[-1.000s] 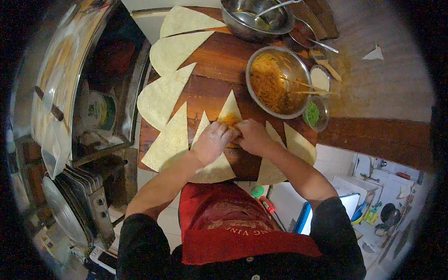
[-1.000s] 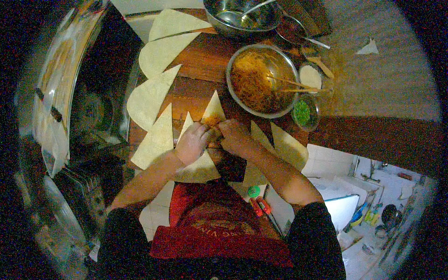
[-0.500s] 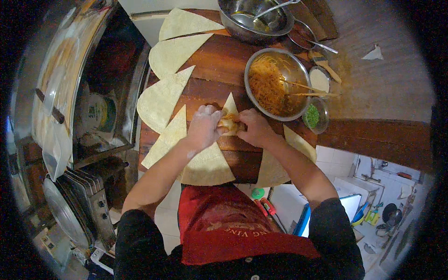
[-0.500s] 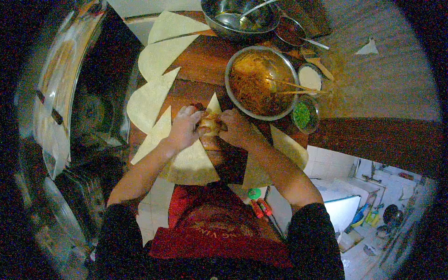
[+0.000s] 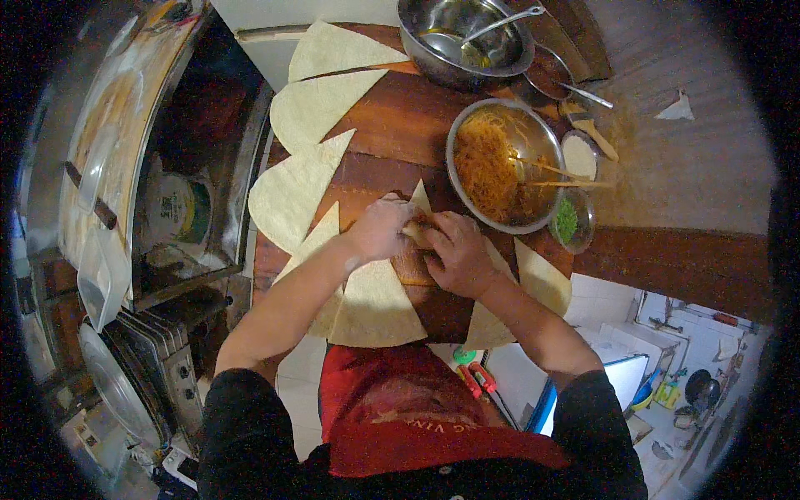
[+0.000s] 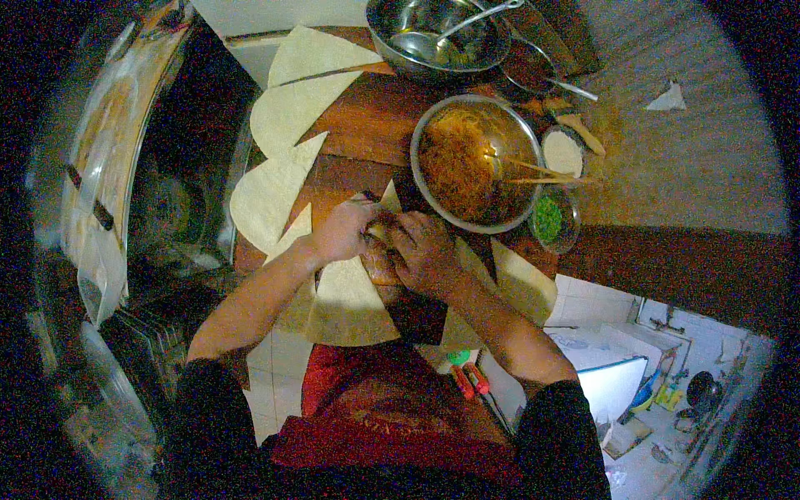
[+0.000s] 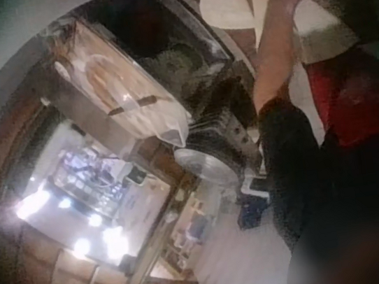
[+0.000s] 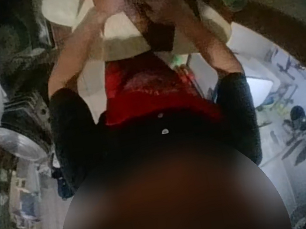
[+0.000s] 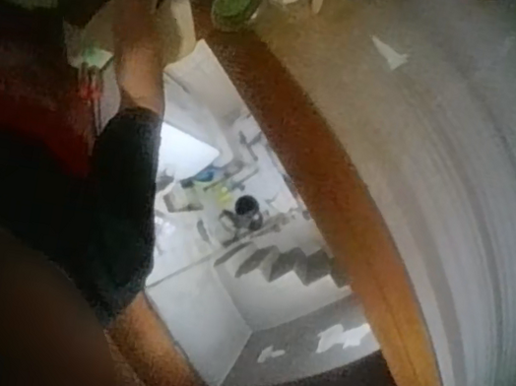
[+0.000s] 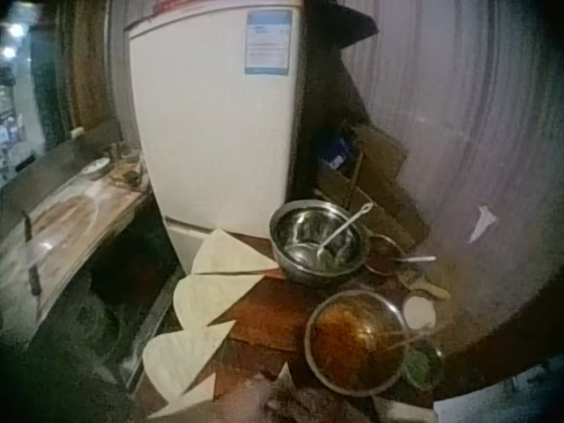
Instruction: The person places a portion of shredded filling onto triangular pastry sheets, folds them into samosas, and places the finished units into a plastic container. The process is repeated multiple times.
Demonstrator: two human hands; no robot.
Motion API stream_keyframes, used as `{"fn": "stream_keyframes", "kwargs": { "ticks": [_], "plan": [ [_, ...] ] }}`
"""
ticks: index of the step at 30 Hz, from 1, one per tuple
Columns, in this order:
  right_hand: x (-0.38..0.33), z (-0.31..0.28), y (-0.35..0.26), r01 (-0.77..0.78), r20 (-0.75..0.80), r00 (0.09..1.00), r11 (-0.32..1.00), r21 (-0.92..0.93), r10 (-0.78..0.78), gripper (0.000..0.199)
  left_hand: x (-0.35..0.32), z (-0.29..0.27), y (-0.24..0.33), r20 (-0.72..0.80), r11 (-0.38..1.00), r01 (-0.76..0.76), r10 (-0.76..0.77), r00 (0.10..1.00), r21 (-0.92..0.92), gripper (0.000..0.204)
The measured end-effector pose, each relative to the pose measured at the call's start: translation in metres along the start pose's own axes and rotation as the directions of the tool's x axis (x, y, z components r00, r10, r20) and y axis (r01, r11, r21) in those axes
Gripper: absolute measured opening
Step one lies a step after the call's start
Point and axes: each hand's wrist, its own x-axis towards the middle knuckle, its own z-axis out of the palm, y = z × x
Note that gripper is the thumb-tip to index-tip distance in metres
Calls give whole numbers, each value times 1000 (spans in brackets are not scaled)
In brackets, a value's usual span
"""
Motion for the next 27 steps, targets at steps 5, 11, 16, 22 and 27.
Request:
{"fn": "stream_keyframes", "kwargs": {
  "ticks": [5, 11, 16, 22, 27],
  "plan": [
    [0, 21, 17, -47, -23, 999, 998, 44, 48, 48, 4, -23, 7, 22, 967, 165, -164, 986, -196, 58],
    [16, 19, 25, -269, 139, 960, 944, 193, 245, 46, -9, -10, -2, -204, 927, -143, 224, 953, 347, 56],
    [20, 20, 17, -221, 56, 975, 966, 131, 216, 52, 11, -26, -17, 16, 992, -102, 101, 995, 68, 50],
    [21, 33, 24, -168, -14, 986, 986, 0, 168, 49, 15, -17, -25, -322, 981, -3, -61, 945, -196, 40],
    [51, 15, -3, -690, 232, 721, 649, 320, 653, 49, -7, 22, 2, 46, -38, 26, -816, 576, -999, 26]
  ]
}}
